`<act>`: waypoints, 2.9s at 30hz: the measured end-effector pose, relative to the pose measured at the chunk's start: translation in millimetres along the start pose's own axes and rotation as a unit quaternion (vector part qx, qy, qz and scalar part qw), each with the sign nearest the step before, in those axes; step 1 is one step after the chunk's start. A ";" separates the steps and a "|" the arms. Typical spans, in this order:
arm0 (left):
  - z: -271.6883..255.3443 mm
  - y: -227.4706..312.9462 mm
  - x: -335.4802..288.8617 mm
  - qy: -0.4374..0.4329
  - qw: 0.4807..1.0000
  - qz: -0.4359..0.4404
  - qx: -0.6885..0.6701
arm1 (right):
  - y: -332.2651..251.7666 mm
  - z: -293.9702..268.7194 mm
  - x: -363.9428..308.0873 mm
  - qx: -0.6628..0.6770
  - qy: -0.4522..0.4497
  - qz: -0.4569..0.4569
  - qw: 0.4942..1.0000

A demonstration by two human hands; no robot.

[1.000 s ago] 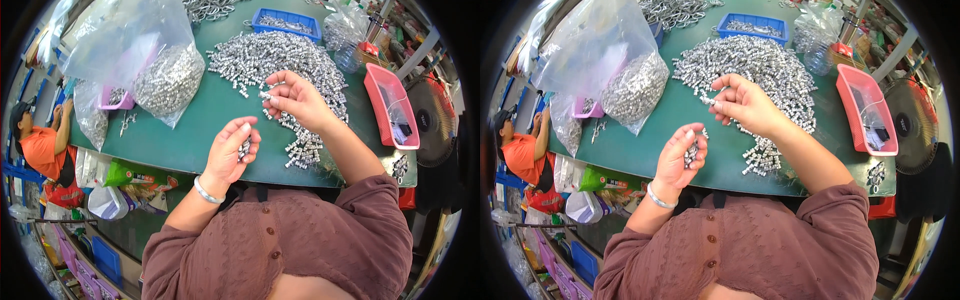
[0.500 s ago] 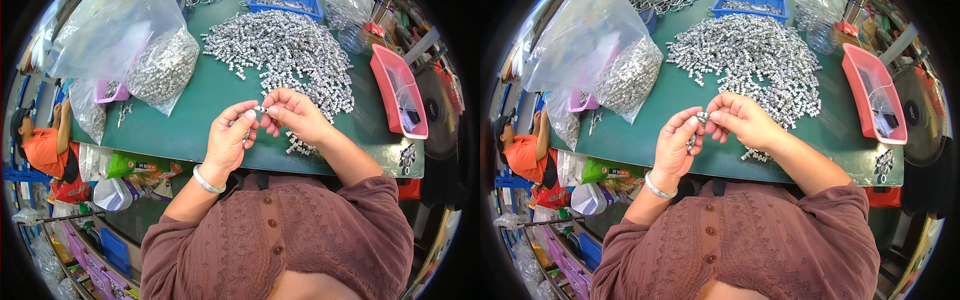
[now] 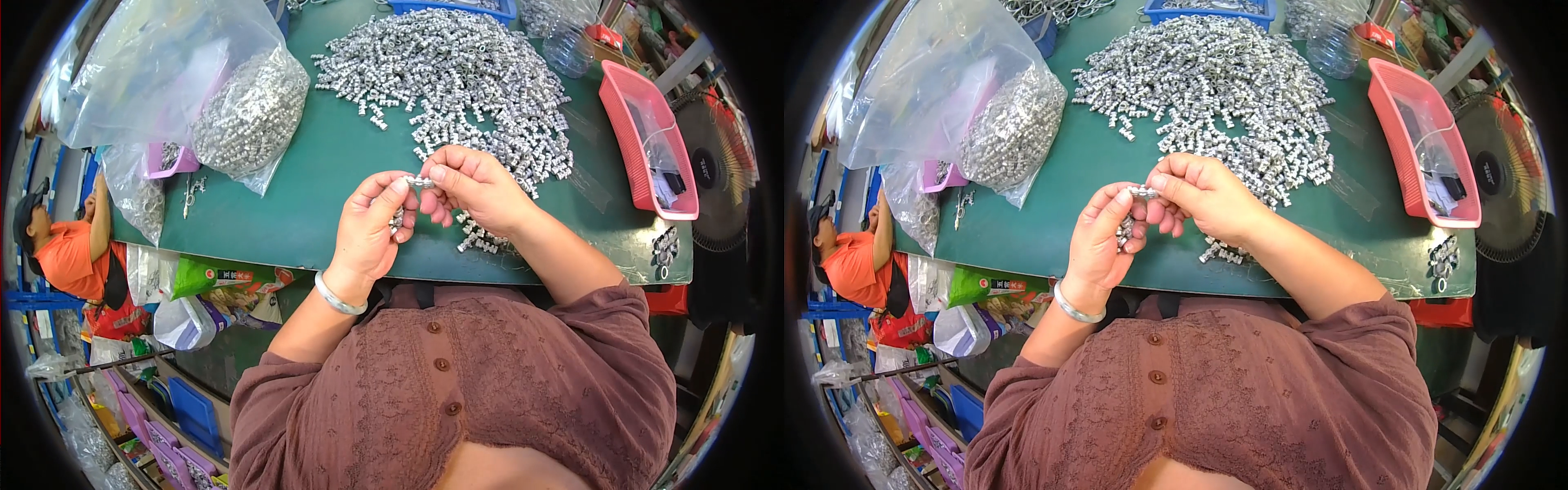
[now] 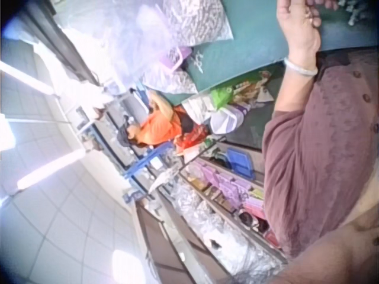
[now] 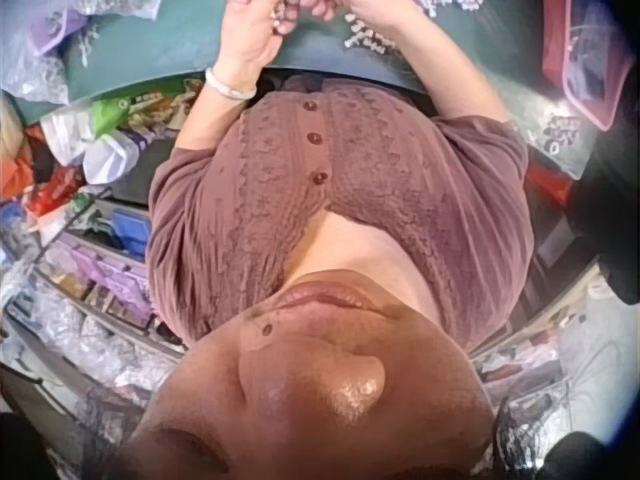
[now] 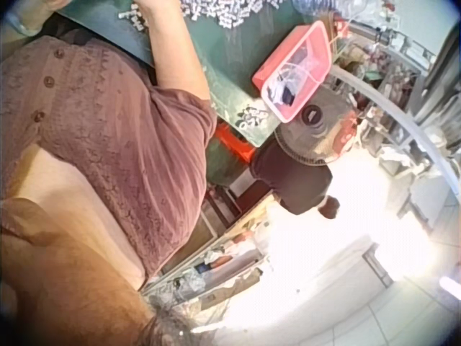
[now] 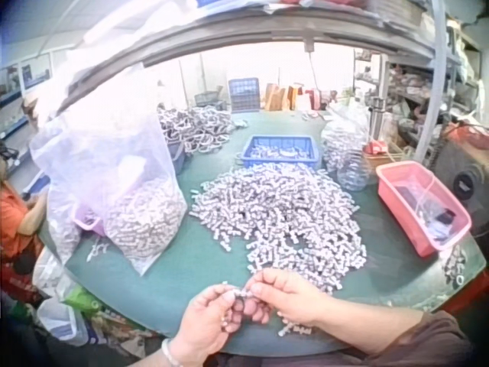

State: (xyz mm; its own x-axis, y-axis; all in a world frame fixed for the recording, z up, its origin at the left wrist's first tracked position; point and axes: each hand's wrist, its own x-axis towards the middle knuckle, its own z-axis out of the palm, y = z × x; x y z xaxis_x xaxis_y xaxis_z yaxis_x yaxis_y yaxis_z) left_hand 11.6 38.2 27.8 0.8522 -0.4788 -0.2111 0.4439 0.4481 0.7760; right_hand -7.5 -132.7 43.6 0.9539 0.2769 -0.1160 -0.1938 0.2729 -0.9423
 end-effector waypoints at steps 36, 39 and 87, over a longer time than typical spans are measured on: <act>-38.0 -5.7 -12.9 0.000 0.995 -0.052 -0.085 | 10.6 17.3 14.5 -0.407 0.017 -0.171 0.897; -33.2 -6.0 -12.9 -0.011 0.996 -0.046 -0.082 | 5.5 19.6 7.8 -0.416 0.024 -0.195 0.888; -25.7 -14.5 -2.0 -0.027 0.987 -0.103 -0.124 | 13.4 -22.0 27.3 -0.548 0.087 -0.328 0.765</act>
State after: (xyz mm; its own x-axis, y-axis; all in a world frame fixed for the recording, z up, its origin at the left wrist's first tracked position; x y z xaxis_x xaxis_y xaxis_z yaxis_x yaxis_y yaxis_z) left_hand 10.6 52.1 1.7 0.7242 -0.6157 -0.3107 0.6653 0.5051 0.5497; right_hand 21.0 -141.8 20.9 0.7984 0.2584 0.5439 0.5564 -0.6621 -0.5021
